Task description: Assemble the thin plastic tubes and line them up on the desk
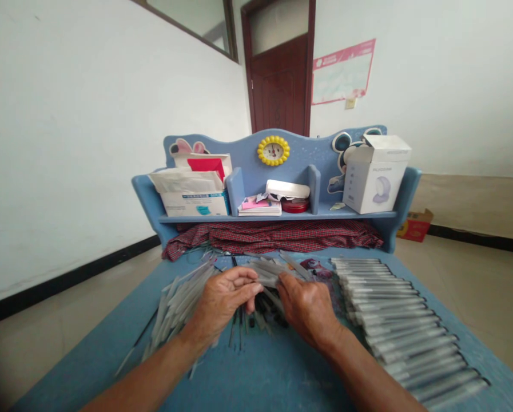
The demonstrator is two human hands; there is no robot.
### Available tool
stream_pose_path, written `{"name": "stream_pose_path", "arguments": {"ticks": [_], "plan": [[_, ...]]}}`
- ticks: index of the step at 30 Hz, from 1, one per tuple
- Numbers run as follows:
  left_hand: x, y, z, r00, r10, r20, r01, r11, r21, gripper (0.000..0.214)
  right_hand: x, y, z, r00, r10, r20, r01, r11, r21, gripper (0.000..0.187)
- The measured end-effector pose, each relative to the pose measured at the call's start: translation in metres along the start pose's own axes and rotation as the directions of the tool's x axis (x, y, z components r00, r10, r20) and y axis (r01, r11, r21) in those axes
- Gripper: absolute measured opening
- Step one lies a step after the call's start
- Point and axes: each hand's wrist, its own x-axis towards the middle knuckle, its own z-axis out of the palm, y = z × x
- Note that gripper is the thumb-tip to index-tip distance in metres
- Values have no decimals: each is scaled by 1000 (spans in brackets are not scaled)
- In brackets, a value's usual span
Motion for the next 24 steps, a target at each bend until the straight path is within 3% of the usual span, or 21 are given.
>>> {"name": "stream_pose_path", "arguments": {"ticks": [6,12,24], "plan": [[4,2,-7,997,-74,28,78,982,-171,26,1,3,0,999,35,-12,-36,999,-25,18],[6,0,-9,963,-232,140,270,864,-425,29,1,-2,-1,1000,9,-6,-9,1000,-7,17],[2,-4,-4,953,-254,163,300,863,-408,32,0,-7,-2,998,-33,45,32,999,20,19]]}}
